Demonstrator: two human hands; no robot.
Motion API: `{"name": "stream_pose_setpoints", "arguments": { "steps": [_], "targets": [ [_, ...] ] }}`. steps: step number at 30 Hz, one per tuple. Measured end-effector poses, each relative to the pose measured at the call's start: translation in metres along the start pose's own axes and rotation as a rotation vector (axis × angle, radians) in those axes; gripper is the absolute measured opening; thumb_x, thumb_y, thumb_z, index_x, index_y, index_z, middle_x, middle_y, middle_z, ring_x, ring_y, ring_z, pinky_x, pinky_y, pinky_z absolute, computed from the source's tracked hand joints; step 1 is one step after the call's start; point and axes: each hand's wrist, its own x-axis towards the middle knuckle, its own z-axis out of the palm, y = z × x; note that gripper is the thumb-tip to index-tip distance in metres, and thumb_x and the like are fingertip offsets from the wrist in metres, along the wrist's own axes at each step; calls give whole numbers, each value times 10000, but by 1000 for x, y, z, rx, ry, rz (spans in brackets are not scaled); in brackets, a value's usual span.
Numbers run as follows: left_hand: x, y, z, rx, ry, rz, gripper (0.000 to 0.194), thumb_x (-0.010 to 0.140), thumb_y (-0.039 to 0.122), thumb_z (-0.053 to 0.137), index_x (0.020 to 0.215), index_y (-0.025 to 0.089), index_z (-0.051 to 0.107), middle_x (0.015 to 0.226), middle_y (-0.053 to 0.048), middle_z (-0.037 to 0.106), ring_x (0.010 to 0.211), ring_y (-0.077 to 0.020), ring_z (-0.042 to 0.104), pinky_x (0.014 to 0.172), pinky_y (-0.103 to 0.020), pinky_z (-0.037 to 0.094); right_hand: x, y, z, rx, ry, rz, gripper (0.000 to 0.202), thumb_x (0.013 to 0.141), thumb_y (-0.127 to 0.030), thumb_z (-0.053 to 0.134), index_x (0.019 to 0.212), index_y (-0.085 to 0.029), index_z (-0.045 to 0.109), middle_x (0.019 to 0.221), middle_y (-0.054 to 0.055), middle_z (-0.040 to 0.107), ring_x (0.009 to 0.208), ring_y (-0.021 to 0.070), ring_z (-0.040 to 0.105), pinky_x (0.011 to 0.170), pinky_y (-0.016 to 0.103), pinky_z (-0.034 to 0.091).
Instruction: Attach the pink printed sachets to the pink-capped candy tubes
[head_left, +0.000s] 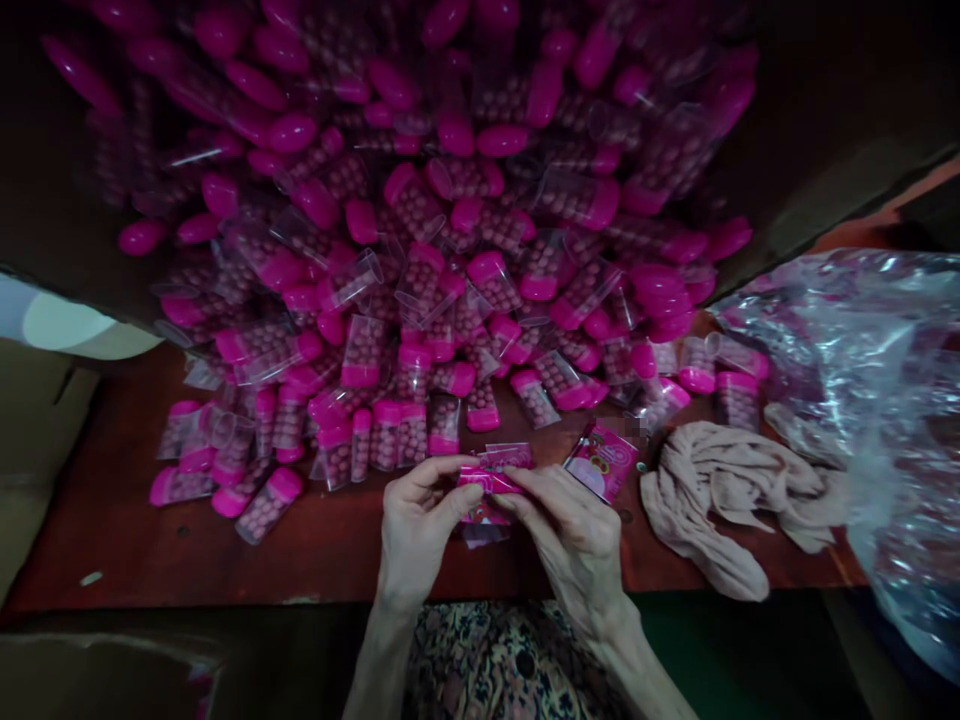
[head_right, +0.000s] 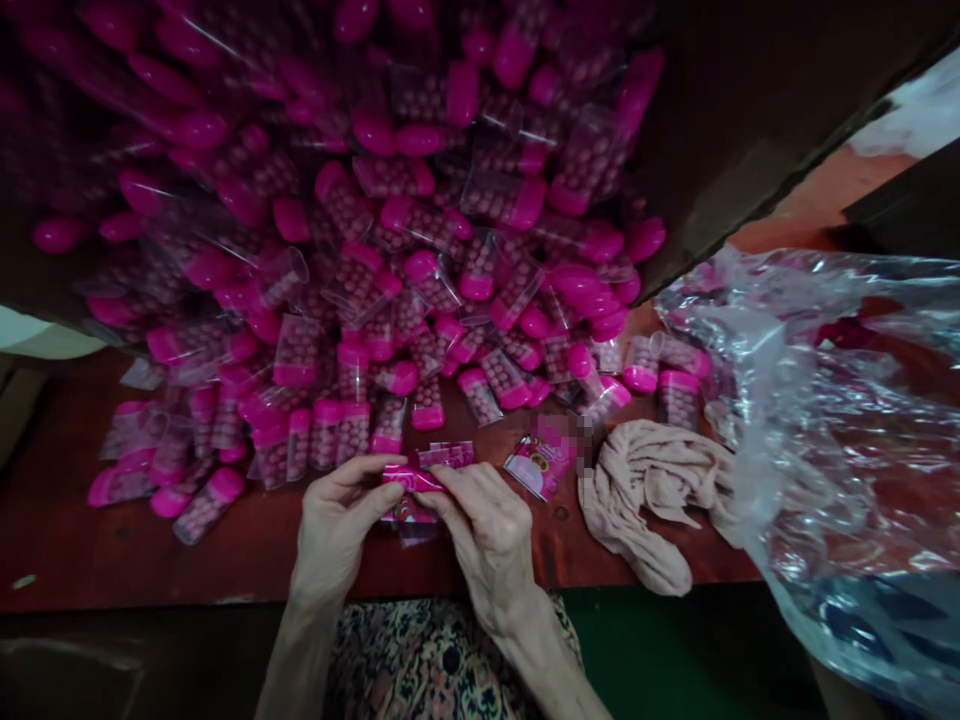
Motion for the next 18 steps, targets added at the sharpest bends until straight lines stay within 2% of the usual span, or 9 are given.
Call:
{"name": "stream_pose_setpoints", "arguments": {
  "steps": [3, 7, 10, 13, 16, 18],
  "targets": [
    [1, -1, 3, 28, 108, -8, 72, 645, 225, 736, 673, 170, 699, 622, 20, 674, 566, -90, 571, 573, -184, 465, 0, -1, 0, 19, -10, -16, 109, 816, -122, 609, 898, -179, 653, 740, 40, 674, 647, 143, 612, 584, 252, 509],
    [3, -3, 3, 87, 168, -3, 162, 618, 245, 749, 542, 154, 639, 483, 54, 566, 468, -59, 450, 475, -163, 375, -1, -3, 0, 28, -18, 4, 81, 834, -121, 577, 822, -169, 640, 687, 30, 644, 612, 136, 576, 565, 250, 480],
    [2, -4, 1, 106, 181, 27, 253, 619, 261, 753, 472, 145, 583, 441, 60, 504, 450, -53, 409, 455, -160, 346, 1, -7, 0, 27, -32, 51, 143, 856, -127, 536, 744, -169, 613, 631, 12, 604, 579, 125, 544, 545, 239, 448],
    [0, -6, 0, -18, 133, 30, 204, 637, 325, 747, 611, 147, 650, 532, 26, 593, 499, -77, 496, 495, -172, 406, 4, -10, 0, 12, 1, 73, 175, 857, -121, 525, 702, -170, 591, 589, -4, 567, 548, 113, 519, 514, 219, 417],
    [-4, -6, 3, -262, 26, -11, 404, 602, 399, 764, 919, 166, 674, 760, -33, 688, 587, -120, 588, 523, -208, 477, 8, -11, 4, -3, 31, 99, 187, 855, -120, 519, 686, -173, 582, 573, -11, 550, 532, 108, 507, 495, 210, 400],
    [-6, -5, 8, -349, -13, -68, 465, 570, 343, 797, 980, 171, 660, 830, -47, 696, 622, -129, 608, 530, -216, 499, 10, -11, 7, -1, 41, 101, 188, 856, -127, 514, 689, -177, 585, 583, -9, 561, 539, 110, 515, 503, 212, 404]
  ]
}}
